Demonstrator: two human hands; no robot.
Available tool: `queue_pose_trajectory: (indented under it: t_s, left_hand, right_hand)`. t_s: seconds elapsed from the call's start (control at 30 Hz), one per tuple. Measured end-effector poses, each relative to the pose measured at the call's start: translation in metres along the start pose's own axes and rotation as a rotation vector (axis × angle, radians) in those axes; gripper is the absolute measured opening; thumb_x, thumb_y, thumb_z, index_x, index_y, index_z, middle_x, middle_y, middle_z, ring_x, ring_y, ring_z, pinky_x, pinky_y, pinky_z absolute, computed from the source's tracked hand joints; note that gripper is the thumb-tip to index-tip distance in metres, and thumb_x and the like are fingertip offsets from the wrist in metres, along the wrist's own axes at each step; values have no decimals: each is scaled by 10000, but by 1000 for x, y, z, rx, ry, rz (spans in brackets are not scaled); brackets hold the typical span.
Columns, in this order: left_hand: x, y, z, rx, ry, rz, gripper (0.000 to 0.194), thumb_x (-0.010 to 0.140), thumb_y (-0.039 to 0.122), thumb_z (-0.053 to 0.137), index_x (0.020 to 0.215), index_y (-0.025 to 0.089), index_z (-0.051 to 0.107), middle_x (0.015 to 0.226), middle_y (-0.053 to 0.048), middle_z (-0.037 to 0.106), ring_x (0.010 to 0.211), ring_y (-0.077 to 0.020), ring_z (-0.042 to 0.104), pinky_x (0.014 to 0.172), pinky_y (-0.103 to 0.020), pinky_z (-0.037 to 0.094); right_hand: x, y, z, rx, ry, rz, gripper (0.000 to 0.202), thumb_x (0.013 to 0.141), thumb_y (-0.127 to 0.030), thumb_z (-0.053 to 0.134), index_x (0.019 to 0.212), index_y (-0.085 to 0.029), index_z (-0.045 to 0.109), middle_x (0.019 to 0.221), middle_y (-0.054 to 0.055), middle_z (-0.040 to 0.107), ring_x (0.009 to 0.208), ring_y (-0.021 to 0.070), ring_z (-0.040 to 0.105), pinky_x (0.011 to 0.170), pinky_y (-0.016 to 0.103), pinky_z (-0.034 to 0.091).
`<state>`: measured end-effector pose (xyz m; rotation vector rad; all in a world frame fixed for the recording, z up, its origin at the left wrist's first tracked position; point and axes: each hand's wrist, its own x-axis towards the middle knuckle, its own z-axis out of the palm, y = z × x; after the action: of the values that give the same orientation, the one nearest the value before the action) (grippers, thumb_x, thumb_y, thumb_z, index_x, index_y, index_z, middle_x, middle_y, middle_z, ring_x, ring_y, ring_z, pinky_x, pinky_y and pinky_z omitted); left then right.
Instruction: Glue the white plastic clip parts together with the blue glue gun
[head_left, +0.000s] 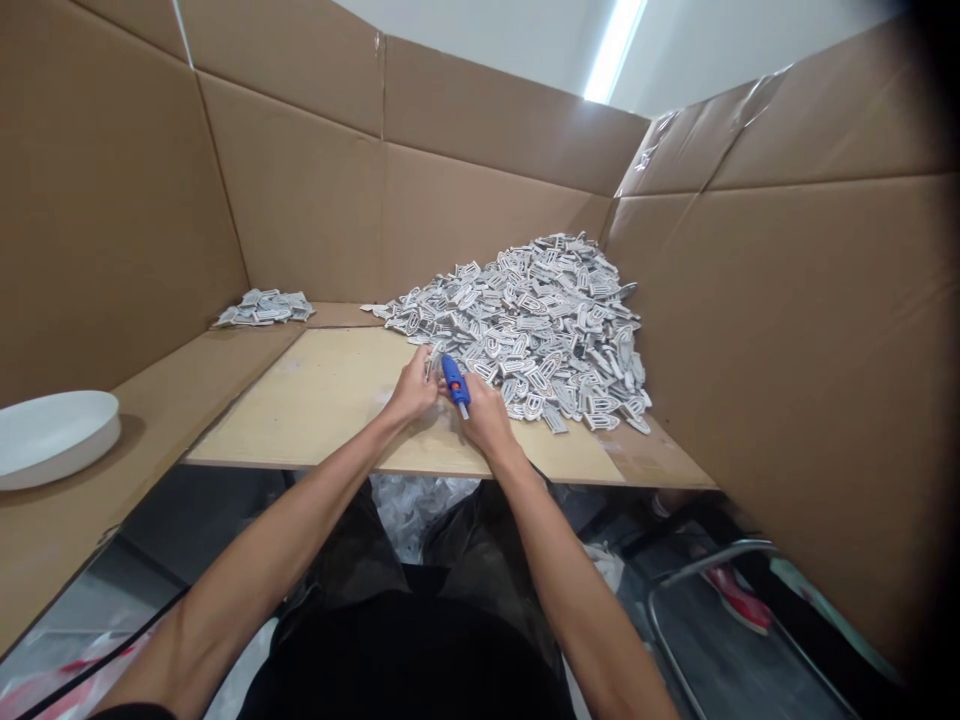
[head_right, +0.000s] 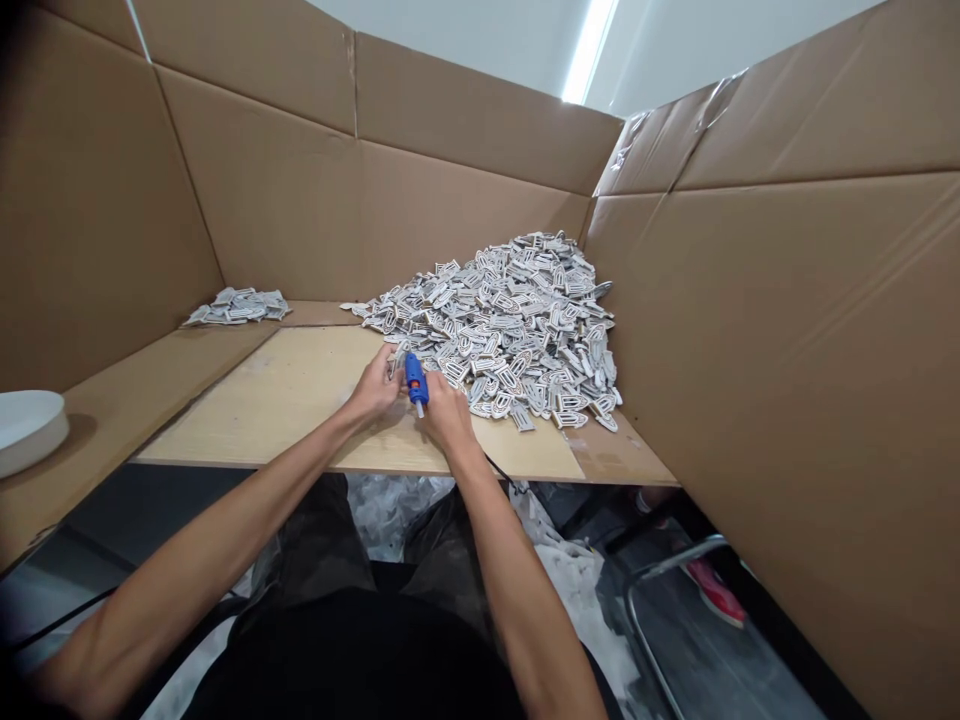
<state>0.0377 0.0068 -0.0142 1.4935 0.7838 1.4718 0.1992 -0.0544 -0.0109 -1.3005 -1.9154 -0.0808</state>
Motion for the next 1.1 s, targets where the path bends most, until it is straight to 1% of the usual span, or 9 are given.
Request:
queue_pose_trajectory:
  t_s: [0.1, 0.17, 0.23, 0.3, 0.37, 0.47, 0.63, 0.9, 1.1]
  left_hand:
    - [0, 3, 3, 18, 44, -71, 336, 857, 218, 767, 1097, 234, 534, 861, -11, 695, 741, -169, 691, 727, -289, 591]
    - [0, 6, 2, 38, 69, -118, 283, 869, 213, 735, 1048, 233, 517, 833, -7, 703, 672, -157, 680, 664, -269, 564]
    - [1, 8, -2, 107, 93, -102, 216, 852, 215, 738, 943, 223, 541, 764, 2, 683, 612, -145, 643, 602, -238, 509]
    - [4, 9, -6, 202, 143, -44, 201, 796, 218, 785, 805, 208, 585, 697, 5, 648, 599, -140, 600, 575, -228, 457]
    - [8, 9, -10, 253, 209, -33, 205, 743, 224, 823, 698, 195, 625, 653, -3, 629, 607, -143, 569, 575, -238, 431]
    - [12, 10, -10, 187, 250, -95, 174, 732, 271, 824, 679, 179, 687, 653, -23, 657, 619, -148, 566, 603, -255, 439]
    - [10, 15, -5, 89, 193, -111, 202, 707, 326, 827, 690, 178, 691, 662, -24, 669, 625, -151, 579, 614, -263, 453]
    - [9, 15, -4, 87, 161, -86, 145, 708, 301, 759, 683, 170, 702, 659, -33, 676, 614, -155, 585, 588, -259, 429]
    - [9, 14, -3, 84, 166, -99, 161, 695, 305, 786, 693, 171, 697, 667, -34, 682, 635, -167, 606, 593, -259, 448]
  right_hand:
    - [0, 0, -2, 3, 100, 15, 184, 1034, -396, 585, 996, -223, 634, 975, 102, 693, 828, 250, 633, 774, 330, 462]
    - [1, -1, -4, 63, 176, 20, 285, 1045, -486, 569, 942, -224, 614, 941, 85, 677, 803, 233, 610, 768, 328, 458]
    - [2, -2, -7, 143, 240, 42, 383, 1025, -579, 579, 868, -231, 601, 892, 67, 669, 794, 224, 605, 769, 326, 464]
    - [3, -2, -11, 226, 272, 113, 452, 999, -643, 584, 798, -237, 594, 815, 47, 664, 763, 219, 612, 754, 324, 474]
    - [4, -3, -15, 311, 254, 223, 490, 979, -685, 578, 778, -240, 613, 739, 34, 667, 706, 215, 623, 716, 321, 485]
    - [3, -3, -19, 396, 157, 331, 506, 964, -707, 579, 813, -232, 670, 692, 32, 695, 645, 210, 655, 681, 312, 508]
    - [2, -3, -18, 404, 52, 327, 470, 921, -681, 647, 774, -236, 683, 656, 35, 707, 668, 221, 706, 682, 301, 539]
    - [3, -3, -16, 454, 37, 311, 449, 883, -672, 670, 731, -249, 648, 654, 35, 694, 638, 224, 688, 629, 313, 523]
    - [3, -4, -16, 435, 48, 310, 476, 882, -681, 661, 690, -249, 610, 648, 30, 690, 622, 206, 664, 641, 310, 510]
